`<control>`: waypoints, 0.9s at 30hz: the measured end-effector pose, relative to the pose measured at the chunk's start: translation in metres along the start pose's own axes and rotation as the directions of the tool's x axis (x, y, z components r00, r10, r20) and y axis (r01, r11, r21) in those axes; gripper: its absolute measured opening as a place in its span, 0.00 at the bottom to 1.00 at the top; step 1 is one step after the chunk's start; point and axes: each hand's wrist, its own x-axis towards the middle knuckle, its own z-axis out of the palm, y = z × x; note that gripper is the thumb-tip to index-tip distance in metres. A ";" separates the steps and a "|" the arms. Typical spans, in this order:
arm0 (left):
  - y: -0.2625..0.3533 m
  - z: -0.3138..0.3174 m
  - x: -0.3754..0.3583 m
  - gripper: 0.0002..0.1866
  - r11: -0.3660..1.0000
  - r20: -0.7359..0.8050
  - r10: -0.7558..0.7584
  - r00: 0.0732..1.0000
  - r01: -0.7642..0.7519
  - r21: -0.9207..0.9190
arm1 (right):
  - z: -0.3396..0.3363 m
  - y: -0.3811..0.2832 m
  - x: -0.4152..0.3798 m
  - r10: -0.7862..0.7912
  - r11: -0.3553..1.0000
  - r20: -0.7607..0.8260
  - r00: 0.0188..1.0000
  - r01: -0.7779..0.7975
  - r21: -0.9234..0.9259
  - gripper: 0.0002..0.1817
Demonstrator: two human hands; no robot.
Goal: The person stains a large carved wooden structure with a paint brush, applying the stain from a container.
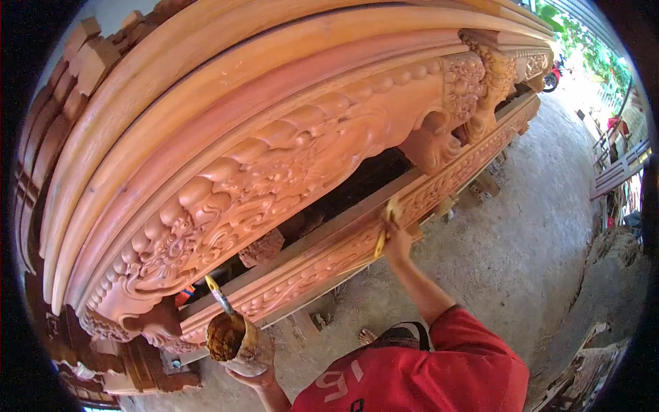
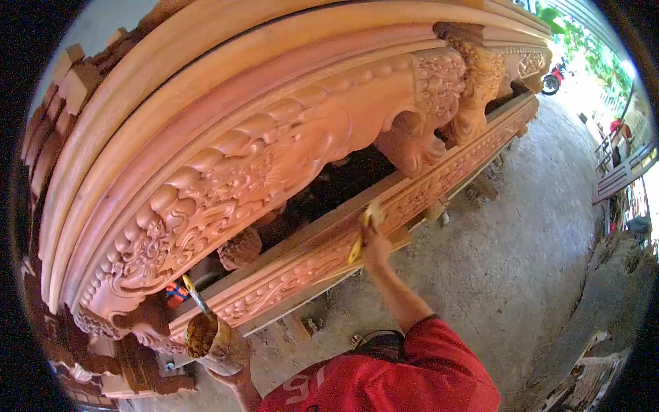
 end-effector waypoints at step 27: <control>0.013 0.006 -0.044 0.37 0.974 -0.135 0.196 0.971 -0.208 -0.085 | 0.079 -0.020 -0.075 -0.425 0.886 0.492 0.759 0.237 0.400 0.12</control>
